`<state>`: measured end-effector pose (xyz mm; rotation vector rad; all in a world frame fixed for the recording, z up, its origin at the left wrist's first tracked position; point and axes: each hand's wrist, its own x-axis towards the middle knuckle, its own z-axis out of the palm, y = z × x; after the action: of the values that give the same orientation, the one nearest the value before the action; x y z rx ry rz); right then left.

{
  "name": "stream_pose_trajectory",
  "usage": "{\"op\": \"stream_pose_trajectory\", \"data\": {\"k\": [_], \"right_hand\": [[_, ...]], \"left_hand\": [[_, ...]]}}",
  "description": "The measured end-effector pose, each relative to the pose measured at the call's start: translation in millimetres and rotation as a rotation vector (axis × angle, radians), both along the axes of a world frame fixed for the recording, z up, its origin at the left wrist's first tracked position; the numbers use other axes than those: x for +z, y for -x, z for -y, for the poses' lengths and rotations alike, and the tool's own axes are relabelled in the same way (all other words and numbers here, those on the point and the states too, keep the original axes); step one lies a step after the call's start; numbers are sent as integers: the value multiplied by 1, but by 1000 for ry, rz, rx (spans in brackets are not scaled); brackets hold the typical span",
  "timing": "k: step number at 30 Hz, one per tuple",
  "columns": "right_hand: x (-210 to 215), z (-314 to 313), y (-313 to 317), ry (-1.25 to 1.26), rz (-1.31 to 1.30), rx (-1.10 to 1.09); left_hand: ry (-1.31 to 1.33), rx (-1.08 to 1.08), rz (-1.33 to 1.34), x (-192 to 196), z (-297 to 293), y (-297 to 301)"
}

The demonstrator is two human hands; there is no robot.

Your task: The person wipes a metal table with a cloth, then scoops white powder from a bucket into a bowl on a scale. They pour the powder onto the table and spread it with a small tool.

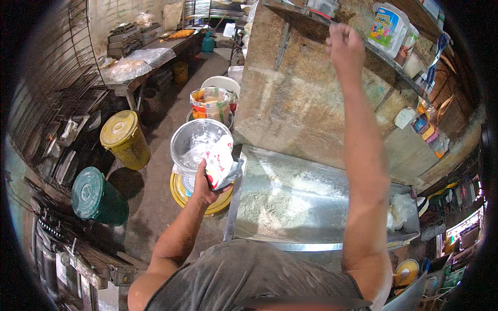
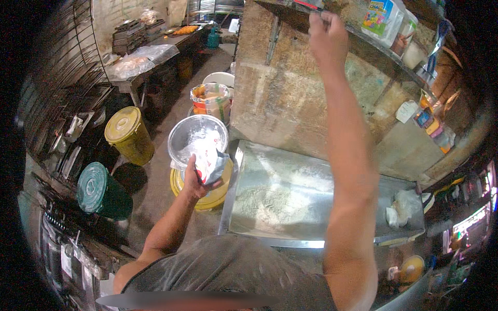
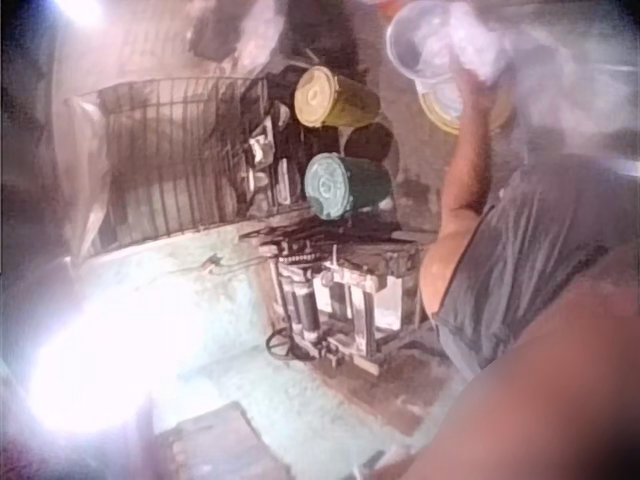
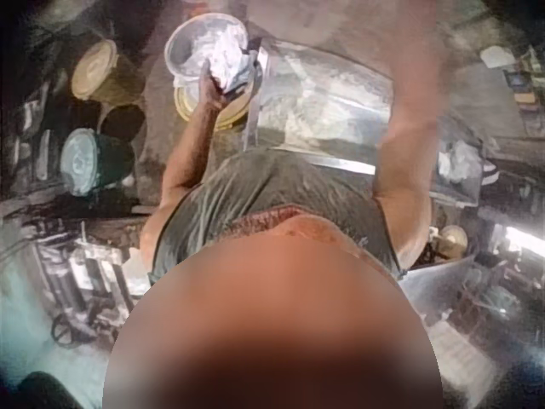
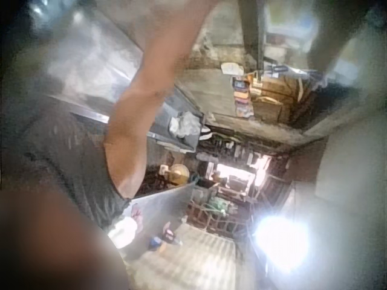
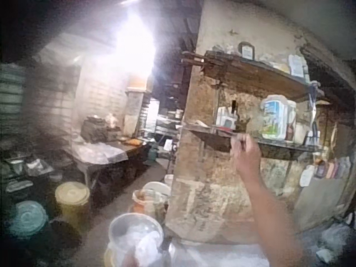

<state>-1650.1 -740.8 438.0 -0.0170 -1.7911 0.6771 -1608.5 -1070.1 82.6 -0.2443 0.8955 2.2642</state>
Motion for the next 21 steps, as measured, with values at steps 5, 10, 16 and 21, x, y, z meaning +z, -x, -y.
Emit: {"op": "stream_pose_trajectory", "data": {"k": [5,10,16,21], "right_hand": [[61,4,40,-58,351,-183],[74,-24,68,-169,269,-222],[89,9,30,-447,-422,-363],[33,-11,-31,-388,-210,-207]], "left_hand": [[-80,125,2,-8,4,-10],[-223,135,6,-32,12,-10],[-179,163,0,-48,8,-9],[-42,203,77,-53,7,-14]]}}
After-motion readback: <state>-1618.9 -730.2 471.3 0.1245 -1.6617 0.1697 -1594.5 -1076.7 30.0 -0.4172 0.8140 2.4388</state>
